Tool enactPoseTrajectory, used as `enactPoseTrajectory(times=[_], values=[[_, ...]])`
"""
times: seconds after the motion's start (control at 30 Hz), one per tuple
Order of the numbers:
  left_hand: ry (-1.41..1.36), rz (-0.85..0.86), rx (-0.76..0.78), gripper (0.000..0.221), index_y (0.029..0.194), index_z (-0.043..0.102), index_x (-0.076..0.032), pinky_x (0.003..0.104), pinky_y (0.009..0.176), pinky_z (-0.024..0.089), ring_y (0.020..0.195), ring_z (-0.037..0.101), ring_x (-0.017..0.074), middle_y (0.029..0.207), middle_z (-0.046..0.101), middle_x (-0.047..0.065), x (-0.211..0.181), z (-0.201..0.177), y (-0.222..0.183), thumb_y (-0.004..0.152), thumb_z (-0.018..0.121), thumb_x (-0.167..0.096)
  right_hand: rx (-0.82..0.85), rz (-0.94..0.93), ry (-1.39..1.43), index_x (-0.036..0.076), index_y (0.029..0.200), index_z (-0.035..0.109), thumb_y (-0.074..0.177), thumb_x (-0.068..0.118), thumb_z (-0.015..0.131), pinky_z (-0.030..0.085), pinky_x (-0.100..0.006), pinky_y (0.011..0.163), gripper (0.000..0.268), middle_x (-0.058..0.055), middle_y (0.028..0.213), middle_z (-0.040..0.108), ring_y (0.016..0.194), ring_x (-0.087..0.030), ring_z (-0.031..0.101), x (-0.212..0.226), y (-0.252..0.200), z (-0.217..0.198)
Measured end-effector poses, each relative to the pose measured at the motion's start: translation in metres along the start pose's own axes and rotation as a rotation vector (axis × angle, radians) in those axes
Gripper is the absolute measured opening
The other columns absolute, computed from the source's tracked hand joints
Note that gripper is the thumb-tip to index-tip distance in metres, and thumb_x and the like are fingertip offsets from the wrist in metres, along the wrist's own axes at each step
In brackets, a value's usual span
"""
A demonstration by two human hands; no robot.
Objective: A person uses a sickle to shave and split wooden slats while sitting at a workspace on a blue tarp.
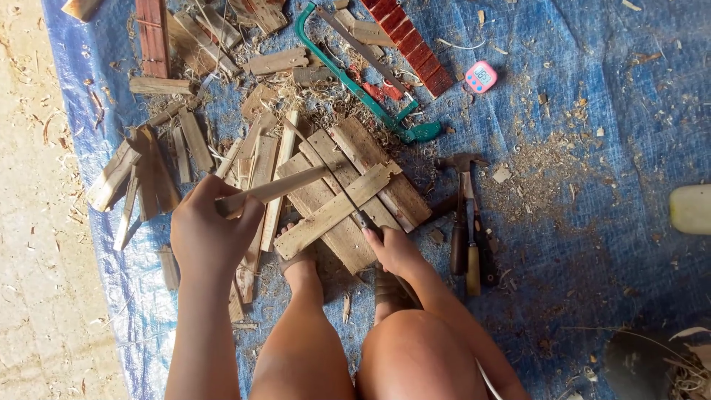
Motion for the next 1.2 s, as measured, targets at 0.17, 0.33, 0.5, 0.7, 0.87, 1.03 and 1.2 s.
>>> enactPoseTrajectory(times=[0.17, 0.33, 0.5, 0.7, 0.87, 1.03, 1.2], values=[[-0.048, 0.012, 0.001, 0.022, 0.087, 0.071, -0.006, 0.035, 0.047, 0.037, 0.052, 0.055, 0.0285, 0.067, 0.053, 0.016, 0.001, -0.003, 0.004, 0.076, 0.079, -0.023, -0.021, 0.047, -0.013, -0.011, 0.12, 0.058, 0.106, 0.052, 0.032, 0.06, -0.032, 0.057, 0.07, -0.014, 0.067, 0.07, 0.056, -0.02, 0.073, -0.016, 0.012, 0.0], [-0.075, -0.027, 0.013, 0.023, 0.092, 0.071, -0.002, 0.037, 0.048, 0.043, 0.055, 0.062, 0.0363, 0.07, 0.057, 0.021, 0.009, -0.01, -0.011, 0.079, 0.079, -0.02, -0.039, 0.124, -0.078, -0.01, 0.119, 0.059, 0.104, 0.056, 0.033, 0.061, -0.033, 0.055, 0.073, -0.013, 0.068, 0.071, 0.055, -0.019, 0.073, -0.02, 0.018, 0.007], [-0.28, -0.283, 0.172, 0.036, 0.112, 0.072, -0.008, 0.043, 0.065, 0.053, 0.08, 0.072, 0.0372, 0.099, 0.075, 0.023, 0.058, -0.013, -0.047, 0.086, 0.083, -0.03, -0.074, 0.169, -0.046, -0.011, 0.126, 0.056, 0.105, 0.058, 0.034, 0.062, -0.036, 0.06, 0.075, -0.016, 0.073, 0.072, 0.06, -0.022, 0.074, -0.027, 0.025, 0.008], [-1.061, -0.868, -0.104, 0.041, 0.12, 0.055, 0.001, 0.041, 0.067, 0.059, 0.071, 0.07, 0.0289, 0.096, 0.063, 0.02, 0.221, 0.036, -0.143, 0.105, 0.066, -0.036, -0.094, 0.115, 0.019, -0.013, 0.112, 0.061, 0.106, 0.055, 0.038, 0.06, -0.035, 0.051, 0.073, -0.015, 0.065, 0.069, 0.051, -0.024, 0.07, -0.059, 0.05, 0.013], [-1.282, -1.018, -0.264, 0.034, 0.113, 0.05, -0.008, 0.029, 0.067, 0.051, 0.073, 0.065, 0.0199, 0.096, 0.058, 0.009, 0.271, 0.054, -0.178, 0.105, 0.066, -0.036, -0.121, 0.095, 0.034, -0.012, 0.108, 0.061, 0.106, 0.054, 0.039, 0.059, -0.035, 0.05, 0.069, -0.017, 0.063, 0.068, 0.049, -0.025, 0.069, -0.063, 0.055, 0.016], [-1.438, -1.09, -0.319, 0.034, 0.113, 0.051, -0.008, 0.023, 0.071, 0.049, 0.081, 0.062, 0.0139, 0.1, 0.055, 0.005, 0.289, 0.082, -0.183, 0.105, 0.062, -0.039, -0.144, 0.088, 0.022, -0.01, 0.102, 0.062, 0.106, 0.054, 0.041, 0.057, -0.035, 0.047, 0.068, -0.017, 0.062, 0.068, 0.047, -0.025, 0.069, -0.072, 0.061, 0.017], [-1.552, -1.175, -0.333, 0.038, 0.127, 0.048, -0.004, 0.023, 0.084, 0.059, 0.098, 0.068, 0.0175, 0.113, 0.054, 0.009, 0.32, 0.124, -0.191, 0.107, 0.059, -0.034, -0.155, 0.088, 0.04, -0.004, 0.092, 0.064, 0.106, 0.055, 0.042, 0.055, -0.035, 0.048, 0.064, -0.016, 0.059, 0.067, 0.046, -0.026, 0.068, -0.076, 0.064, 0.016]])
Point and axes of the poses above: each hand's wrist, its own y-axis towards the middle knuckle, its own z-axis out of the palm, x = y × z, the point moved 9 cm from there along y, towards the middle knuckle
